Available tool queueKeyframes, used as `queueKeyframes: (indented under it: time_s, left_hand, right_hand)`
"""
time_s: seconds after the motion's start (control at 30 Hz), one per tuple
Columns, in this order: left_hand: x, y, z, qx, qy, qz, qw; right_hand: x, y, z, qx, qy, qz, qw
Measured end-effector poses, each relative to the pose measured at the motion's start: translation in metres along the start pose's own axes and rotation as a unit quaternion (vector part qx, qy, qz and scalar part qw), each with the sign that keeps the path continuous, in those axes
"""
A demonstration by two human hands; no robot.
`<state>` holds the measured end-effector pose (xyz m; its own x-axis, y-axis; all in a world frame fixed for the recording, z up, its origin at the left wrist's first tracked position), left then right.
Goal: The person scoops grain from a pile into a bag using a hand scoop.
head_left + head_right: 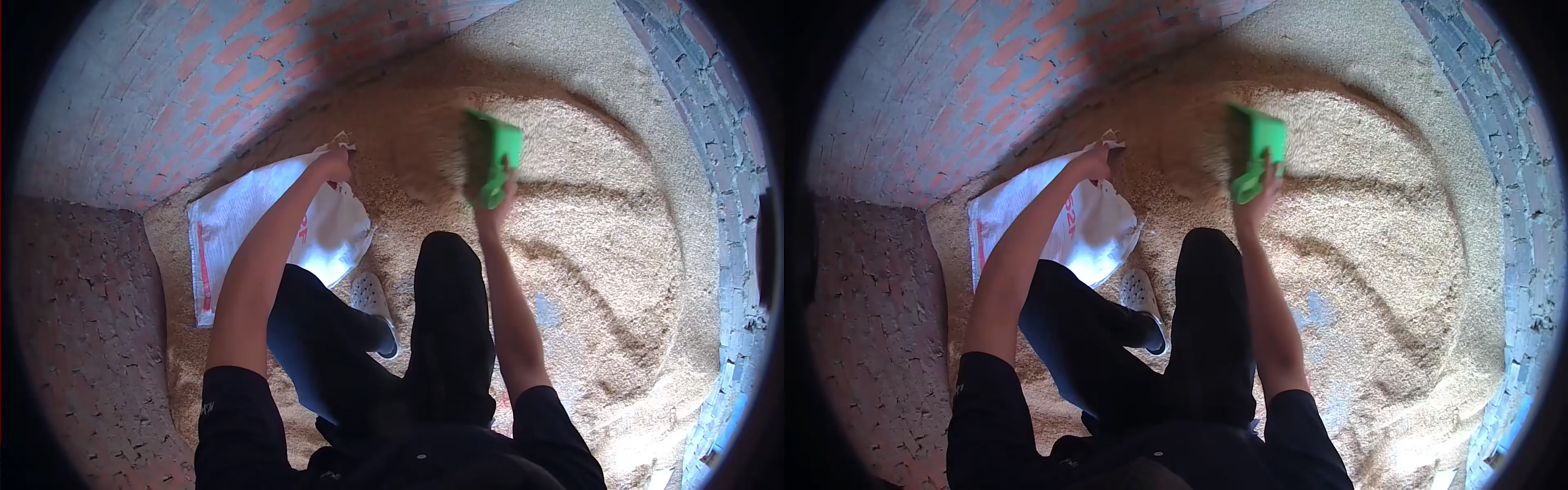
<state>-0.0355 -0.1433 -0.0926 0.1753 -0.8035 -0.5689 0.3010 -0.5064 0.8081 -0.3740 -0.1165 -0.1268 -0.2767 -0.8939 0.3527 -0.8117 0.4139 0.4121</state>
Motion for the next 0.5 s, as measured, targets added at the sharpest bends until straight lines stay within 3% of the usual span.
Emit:
queueKeyframes:
  time_s: [0.03,0.1,0.2,0.33,0.4,0.47,0.5]
  left_hand:
    - [-0.004,-0.001,0.002,-0.026,-0.002,-0.020,0.999]
    - [-0.009,0.000,0.002,-0.027,-0.015,-0.001,1.000]
    - [-0.015,0.000,-0.001,-0.026,-0.019,0.033,0.999]
    - [0.004,-0.006,-0.027,-0.054,-0.046,0.111,0.991]
    - [0.013,-0.010,-0.041,-0.064,-0.031,0.123,0.990]
    - [0.040,-0.022,-0.072,-0.075,-0.014,0.136,0.988]
    - [0.068,-0.039,-0.093,-0.067,-0.064,0.113,0.989]
  right_hand:
    - [-0.010,-0.024,0.004,0.114,0.000,-0.035,0.993]
    - [-0.038,-0.061,-0.017,0.001,0.026,-0.100,0.995]
    - [-0.066,-0.099,-0.061,-0.024,0.001,-0.160,0.987]
    - [-0.089,-0.128,-0.088,0.062,0.043,-0.205,0.976]
    - [-0.097,-0.137,-0.095,0.081,0.168,-0.215,0.959]
    - [-0.079,-0.115,-0.111,0.055,0.126,-0.214,0.967]
    - [-0.069,-0.102,-0.113,0.026,0.080,-0.209,0.974]
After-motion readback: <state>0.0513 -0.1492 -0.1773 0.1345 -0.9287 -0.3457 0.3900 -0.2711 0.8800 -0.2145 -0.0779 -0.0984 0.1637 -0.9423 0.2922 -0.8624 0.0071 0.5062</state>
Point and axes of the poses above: each hand's wrist, its own x-axis towards the middle knuckle, its own y-axis out of the back of the hand, z = x × y, the point moved 4 cm from there along x, towards the middle knuckle, and after that the axes turned 3 degrees about y, right-handed, at the moved point
